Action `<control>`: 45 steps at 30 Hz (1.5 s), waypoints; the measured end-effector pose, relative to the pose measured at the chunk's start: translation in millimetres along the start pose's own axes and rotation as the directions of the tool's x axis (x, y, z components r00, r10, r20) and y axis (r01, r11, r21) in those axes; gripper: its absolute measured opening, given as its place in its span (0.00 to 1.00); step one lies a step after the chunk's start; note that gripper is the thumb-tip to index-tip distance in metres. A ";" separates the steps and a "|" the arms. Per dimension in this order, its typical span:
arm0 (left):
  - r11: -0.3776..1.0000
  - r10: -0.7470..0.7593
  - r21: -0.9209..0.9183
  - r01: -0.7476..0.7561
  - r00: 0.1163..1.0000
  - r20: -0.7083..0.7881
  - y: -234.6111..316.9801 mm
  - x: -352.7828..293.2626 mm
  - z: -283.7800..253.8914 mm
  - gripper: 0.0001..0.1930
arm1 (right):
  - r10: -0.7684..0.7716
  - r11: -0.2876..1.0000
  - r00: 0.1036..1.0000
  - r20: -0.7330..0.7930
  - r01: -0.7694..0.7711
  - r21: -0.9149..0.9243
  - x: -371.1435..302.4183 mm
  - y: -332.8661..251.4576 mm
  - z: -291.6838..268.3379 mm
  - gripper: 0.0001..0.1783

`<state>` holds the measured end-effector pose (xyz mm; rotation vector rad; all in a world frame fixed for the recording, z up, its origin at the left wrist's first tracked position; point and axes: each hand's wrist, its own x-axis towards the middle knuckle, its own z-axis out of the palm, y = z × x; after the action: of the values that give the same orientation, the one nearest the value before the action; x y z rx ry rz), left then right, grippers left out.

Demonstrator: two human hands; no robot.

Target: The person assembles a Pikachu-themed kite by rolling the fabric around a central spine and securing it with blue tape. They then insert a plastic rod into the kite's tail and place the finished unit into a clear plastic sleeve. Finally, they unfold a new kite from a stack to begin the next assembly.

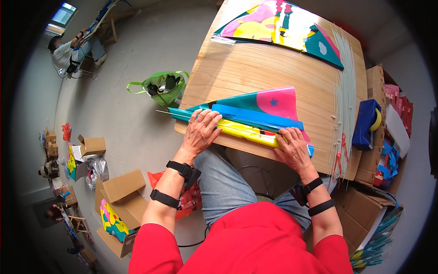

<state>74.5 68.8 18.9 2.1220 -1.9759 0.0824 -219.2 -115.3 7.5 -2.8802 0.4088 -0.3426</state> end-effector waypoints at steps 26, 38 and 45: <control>0.978 0.072 -0.205 -0.042 0.988 0.140 -24.2 33.6 0.8 0.19 | -0.049 0.998 0.985 -0.163 0.042 -0.048 30.2 7.4 -20.2 0.07; 0.912 -0.022 -0.397 0.104 0.978 0.205 -31.8 51.0 -0.7 0.13 | 0.197 0.913 0.979 -0.049 -0.165 0.374 34.1 38.9 3.1 0.08; 0.888 -0.105 -0.405 0.220 0.952 0.286 -30.9 57.5 -3.9 0.12 | 0.176 0.944 0.982 -0.063 -0.150 0.293 44.6 46.7 -2.5 0.11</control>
<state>110.3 15.3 30.2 2.0593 -1.7173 -0.6362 -189.7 -172.8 7.6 -2.5356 0.5599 -0.4609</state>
